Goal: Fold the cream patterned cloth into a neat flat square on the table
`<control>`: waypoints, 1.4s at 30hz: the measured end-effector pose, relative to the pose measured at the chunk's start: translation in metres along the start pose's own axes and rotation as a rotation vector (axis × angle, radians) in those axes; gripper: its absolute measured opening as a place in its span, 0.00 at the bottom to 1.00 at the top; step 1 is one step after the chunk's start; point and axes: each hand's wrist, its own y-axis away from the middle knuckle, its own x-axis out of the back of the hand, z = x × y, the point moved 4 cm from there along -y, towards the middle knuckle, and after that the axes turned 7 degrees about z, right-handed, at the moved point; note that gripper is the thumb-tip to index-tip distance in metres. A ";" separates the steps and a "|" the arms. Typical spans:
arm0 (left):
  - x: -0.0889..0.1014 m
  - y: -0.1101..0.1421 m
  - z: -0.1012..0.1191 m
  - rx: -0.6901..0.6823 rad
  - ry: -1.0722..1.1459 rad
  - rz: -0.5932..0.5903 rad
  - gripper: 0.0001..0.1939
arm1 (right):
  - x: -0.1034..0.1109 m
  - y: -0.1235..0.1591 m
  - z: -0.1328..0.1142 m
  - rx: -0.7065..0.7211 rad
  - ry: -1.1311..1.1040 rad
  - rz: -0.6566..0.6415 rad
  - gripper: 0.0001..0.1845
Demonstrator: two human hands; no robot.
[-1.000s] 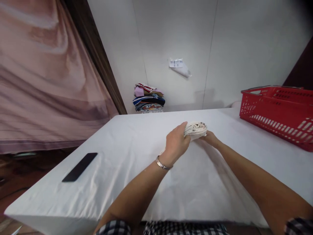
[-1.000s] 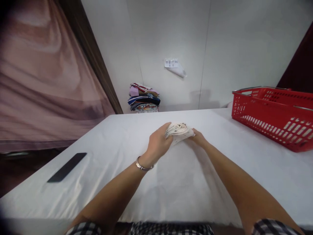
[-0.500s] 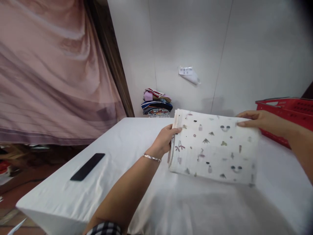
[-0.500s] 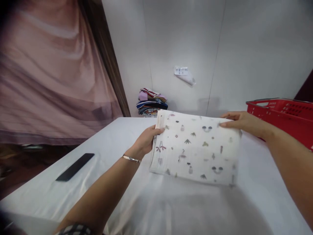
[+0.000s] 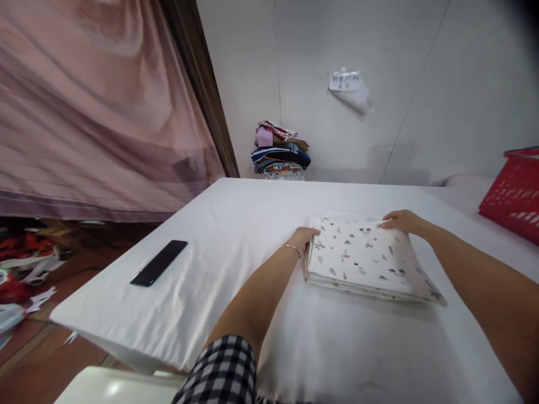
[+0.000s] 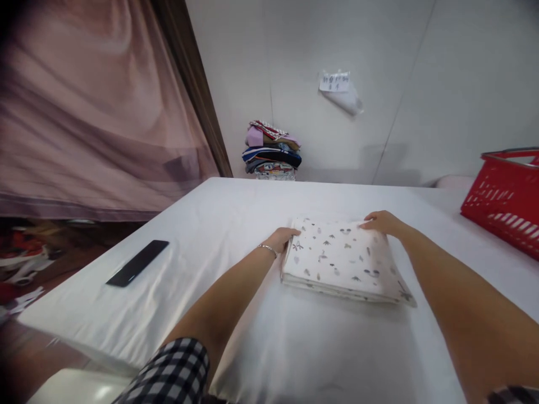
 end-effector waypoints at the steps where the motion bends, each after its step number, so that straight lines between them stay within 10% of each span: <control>1: 0.001 -0.002 0.001 -0.004 -0.018 -0.008 0.06 | -0.003 -0.001 0.006 -0.021 0.005 -0.031 0.16; 5: 0.013 0.002 0.005 -0.009 -0.051 -0.053 0.12 | -0.009 0.006 0.008 -0.009 0.074 -0.056 0.18; 10: 0.036 0.027 0.001 -0.067 -0.078 -0.130 0.14 | -0.007 0.040 -0.053 0.043 -0.040 0.109 0.12; 15: 0.041 0.037 -0.018 -0.296 -0.112 -0.066 0.09 | -0.043 0.085 -0.152 0.052 -0.457 -0.311 0.11; 20: 0.043 0.031 -0.031 -0.512 -0.212 0.062 0.07 | -0.068 0.096 -0.207 0.041 -0.357 -0.382 0.14; 31: 0.042 0.041 -0.019 -0.744 -0.409 0.061 0.07 | -0.063 0.032 -0.221 -0.103 -0.211 -0.264 0.09; 42: 0.032 0.039 -0.020 -0.663 -0.449 -0.077 0.13 | -0.081 -0.007 -0.243 -0.141 0.072 -0.551 0.14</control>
